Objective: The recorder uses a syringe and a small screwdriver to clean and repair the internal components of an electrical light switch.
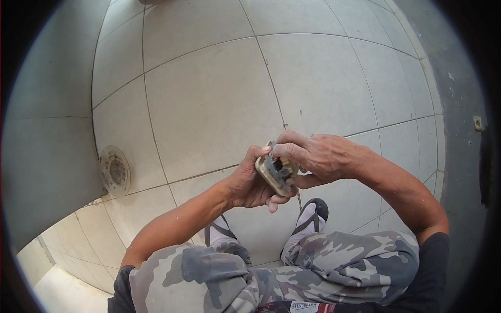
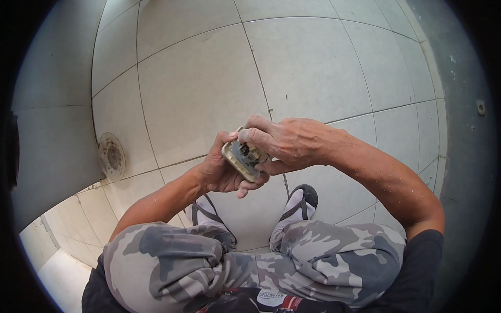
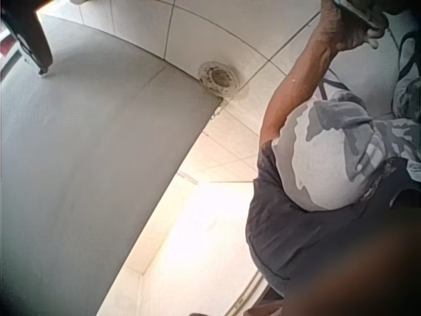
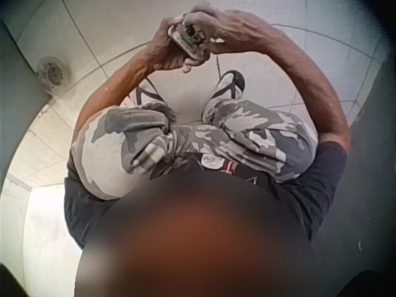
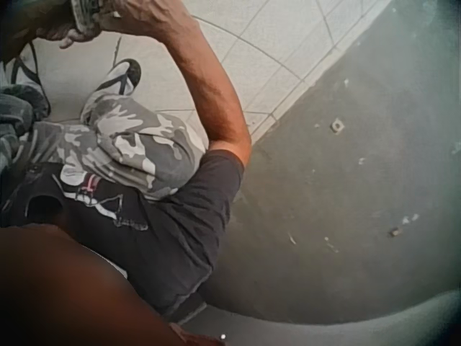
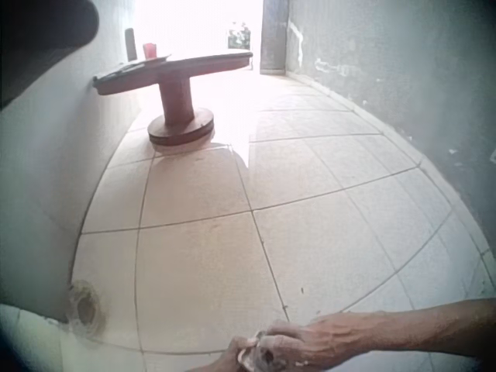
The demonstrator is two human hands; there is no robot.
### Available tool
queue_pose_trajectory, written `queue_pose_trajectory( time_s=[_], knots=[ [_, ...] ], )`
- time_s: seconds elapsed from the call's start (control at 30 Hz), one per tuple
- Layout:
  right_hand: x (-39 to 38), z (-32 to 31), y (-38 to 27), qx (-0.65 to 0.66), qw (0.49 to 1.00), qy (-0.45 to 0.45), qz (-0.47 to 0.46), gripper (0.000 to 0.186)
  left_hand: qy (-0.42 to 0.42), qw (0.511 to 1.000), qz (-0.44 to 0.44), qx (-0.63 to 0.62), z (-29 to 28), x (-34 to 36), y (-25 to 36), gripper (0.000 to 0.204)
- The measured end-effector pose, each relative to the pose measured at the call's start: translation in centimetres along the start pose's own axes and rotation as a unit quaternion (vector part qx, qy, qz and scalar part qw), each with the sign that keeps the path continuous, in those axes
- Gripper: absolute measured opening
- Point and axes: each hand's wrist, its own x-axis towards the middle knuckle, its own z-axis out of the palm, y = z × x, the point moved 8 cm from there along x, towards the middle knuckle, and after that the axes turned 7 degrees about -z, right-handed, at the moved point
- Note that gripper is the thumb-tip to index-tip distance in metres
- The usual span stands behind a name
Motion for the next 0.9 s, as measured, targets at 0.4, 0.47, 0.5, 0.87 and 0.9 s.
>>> queue_pose_trajectory(
  time_s=[0.4, 0.47, 0.5, 0.87, 0.9],
  knots=[
    [-2.6, -0.3, 3.7, 0.036, 0.991, 0.087, 0.091, 0.056, 0.086, 0.985, 0.032, 0.143, -4.4, -2.9, 2.7, 0.091],
    [-2.7, -0.7, 4.6, 0.04, 0.989, 0.097, 0.106, 0.055, 0.199, 0.952, 0.06, 0.224, -6.2, -3.9, 4.5, 0.086],
    [-2.9, -0.8, 5.1, 0.046, 0.986, 0.107, 0.12, 0.053, 0.308, 0.899, 0.087, 0.298, -7.6, -5.0, 5.8, 0.082],
    [-4.4, 0.8, 6.9, 0.119, 0.966, 0.141, 0.182, 0.053, 0.606, 0.234, 0.126, 0.75, -6.8, -9.3, 10.3, 0.083],
    [-4.5, 1.0, 7.1, 0.12, 0.964, 0.132, 0.196, 0.053, 0.61, 0.22, 0.131, 0.75, -6.9, -9.3, 10.4, 0.083]
  ],
)
